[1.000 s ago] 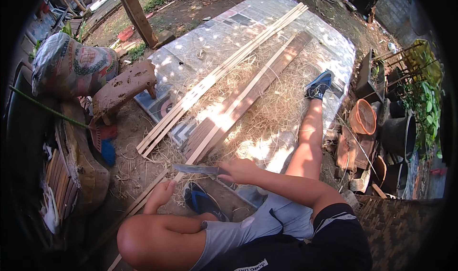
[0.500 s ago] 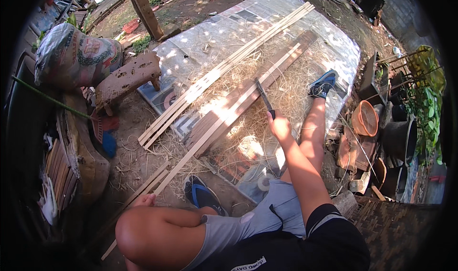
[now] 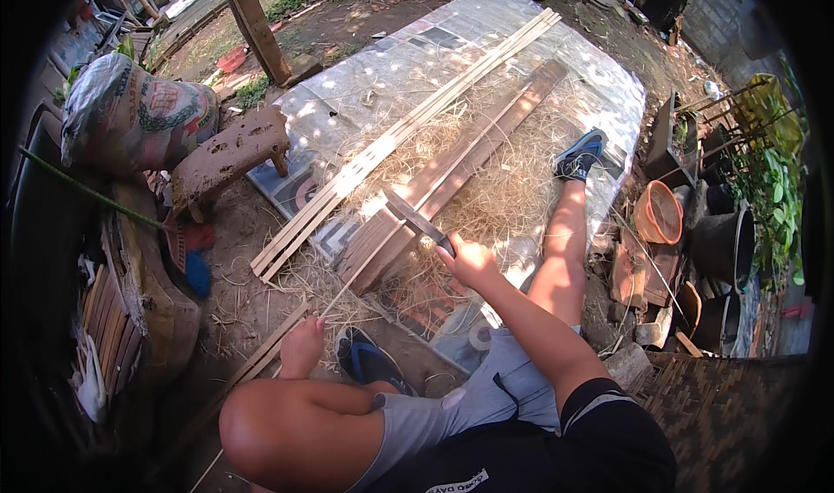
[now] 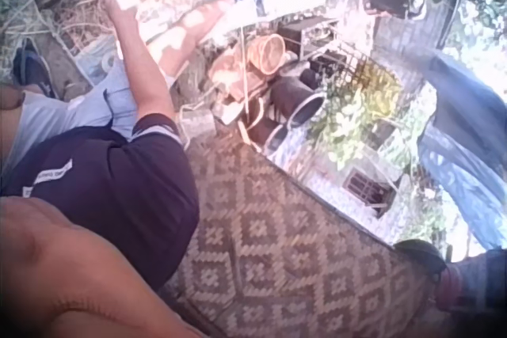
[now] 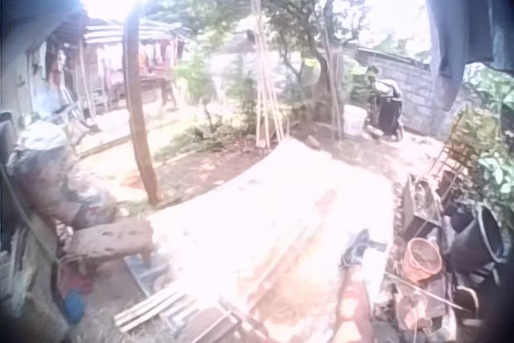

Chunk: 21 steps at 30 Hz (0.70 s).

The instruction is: The person sits on the ground and uses a machete to split long bamboo strips into thinner slats. They repeatedly position the bamboo on a wooden block, strike it with the machete, and separate the resulting pieces.

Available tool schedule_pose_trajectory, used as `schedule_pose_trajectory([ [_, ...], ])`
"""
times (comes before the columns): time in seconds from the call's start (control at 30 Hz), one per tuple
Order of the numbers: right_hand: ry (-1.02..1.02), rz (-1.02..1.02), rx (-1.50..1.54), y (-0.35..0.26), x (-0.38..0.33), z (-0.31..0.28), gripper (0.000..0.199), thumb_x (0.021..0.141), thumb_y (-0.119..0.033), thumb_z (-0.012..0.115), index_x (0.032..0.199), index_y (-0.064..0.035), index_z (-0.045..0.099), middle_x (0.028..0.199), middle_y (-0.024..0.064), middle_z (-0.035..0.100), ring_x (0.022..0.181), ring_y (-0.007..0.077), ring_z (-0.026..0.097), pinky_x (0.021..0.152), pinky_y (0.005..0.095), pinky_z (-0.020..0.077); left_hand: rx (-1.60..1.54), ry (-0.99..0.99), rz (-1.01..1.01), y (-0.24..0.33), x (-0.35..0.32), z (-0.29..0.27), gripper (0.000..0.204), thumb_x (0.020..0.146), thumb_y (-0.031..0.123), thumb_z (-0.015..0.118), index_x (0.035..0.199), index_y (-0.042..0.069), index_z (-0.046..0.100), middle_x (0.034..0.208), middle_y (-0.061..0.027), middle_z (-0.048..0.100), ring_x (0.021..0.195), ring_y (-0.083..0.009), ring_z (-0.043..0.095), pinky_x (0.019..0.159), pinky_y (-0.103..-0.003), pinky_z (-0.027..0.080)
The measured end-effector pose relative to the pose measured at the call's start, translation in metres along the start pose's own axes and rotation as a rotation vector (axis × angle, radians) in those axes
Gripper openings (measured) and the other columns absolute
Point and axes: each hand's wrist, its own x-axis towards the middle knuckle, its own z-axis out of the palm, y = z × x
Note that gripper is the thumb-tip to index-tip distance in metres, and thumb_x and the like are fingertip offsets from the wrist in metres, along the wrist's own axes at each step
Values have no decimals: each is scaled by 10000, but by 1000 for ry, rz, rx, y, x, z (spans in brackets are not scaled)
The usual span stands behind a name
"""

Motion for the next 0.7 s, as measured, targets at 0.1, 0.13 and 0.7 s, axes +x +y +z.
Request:
schedule_pose_trajectory([
  [0.1, -70, -329, -79, -22, -29, -9, 483, 1014, -569, 527, 1092, -96, 578, 800, 177, 716, 735, 384, 727, 588, 477, 579, 20, -28, -30, 0, -6, -9, 366, 1071, 400, 477, 946, 75, 588, 801, -189, 702, 712, -441, 686, 644, -579, 523],
  [0.13, -94, -463, -124, -24, -34, -10, 483, 1014, -571, 525, 1085, -96, 581, 799, 181, 716, 729, 385, 727, 583, 478, 580, 26, -21, -40, -6, -15, -13, 367, 1071, 408, 473, 956, 80, 592, 805, -189, 705, 710, -444, 685, 645, -581, 522],
  [0.7, -68, 85, 11, 6, 21, -19, 518, 1019, -554, 513, 1147, -61, 605, 878, 227, 734, 855, 405, 737, 767, 535, 577, -92, -138, -167, -11, -25, -24, 406, 1068, 404, 463, 983, 79, 692, 773, -225, 687, 776, -472, 669, 682, -580, 502],
])
